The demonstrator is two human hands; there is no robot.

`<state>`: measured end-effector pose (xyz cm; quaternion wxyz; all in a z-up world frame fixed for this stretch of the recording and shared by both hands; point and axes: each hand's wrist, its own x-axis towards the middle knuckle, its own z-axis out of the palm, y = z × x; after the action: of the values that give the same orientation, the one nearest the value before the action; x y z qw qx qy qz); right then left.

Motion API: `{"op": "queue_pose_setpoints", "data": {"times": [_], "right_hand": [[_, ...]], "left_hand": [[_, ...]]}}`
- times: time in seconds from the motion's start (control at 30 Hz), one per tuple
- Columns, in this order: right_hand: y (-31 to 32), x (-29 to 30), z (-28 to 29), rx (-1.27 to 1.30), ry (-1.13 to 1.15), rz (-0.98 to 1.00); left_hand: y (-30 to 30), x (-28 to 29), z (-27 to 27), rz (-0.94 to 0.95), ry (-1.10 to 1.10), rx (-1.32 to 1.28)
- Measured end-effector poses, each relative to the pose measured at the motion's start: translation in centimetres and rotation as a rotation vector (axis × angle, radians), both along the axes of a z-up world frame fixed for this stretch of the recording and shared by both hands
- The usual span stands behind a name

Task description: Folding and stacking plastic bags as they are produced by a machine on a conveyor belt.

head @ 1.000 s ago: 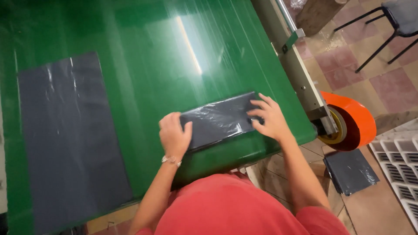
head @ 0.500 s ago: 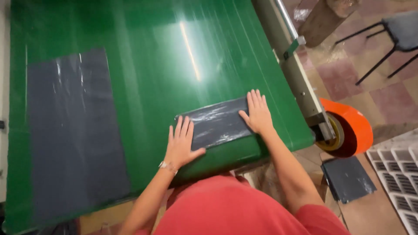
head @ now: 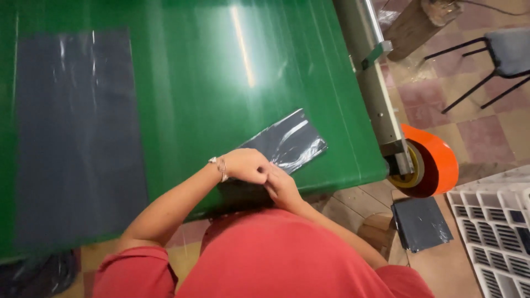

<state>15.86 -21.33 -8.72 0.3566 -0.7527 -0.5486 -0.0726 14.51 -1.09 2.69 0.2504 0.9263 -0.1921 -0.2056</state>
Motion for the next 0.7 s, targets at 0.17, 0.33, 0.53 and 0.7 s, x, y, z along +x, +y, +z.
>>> {"op": "queue_pose_setpoints", "data": {"times": [0.17, 0.33, 0.53, 0.7], "right_hand": [[-3.4, 2.9, -3.7, 0.053, 0.992, -0.47], [-3.0, 5.7, -1.9, 0.791, 1.804, -0.427], [-4.8, 6.0, 3.2, 0.677, 2.042, -0.402], [-5.8, 2.6, 8.3, 0.299, 1.384, -0.548]], "left_hand": [[2.4, 8.5, -5.6, 0.473, 0.541, -0.47], [3.2, 9.0, -5.6, 0.712, 0.395, -0.468], [-0.8, 9.6, -9.9, 0.75, -0.19, 0.048], [0.1, 1.5, -5.0, 0.786, -0.409, 0.117]]}}
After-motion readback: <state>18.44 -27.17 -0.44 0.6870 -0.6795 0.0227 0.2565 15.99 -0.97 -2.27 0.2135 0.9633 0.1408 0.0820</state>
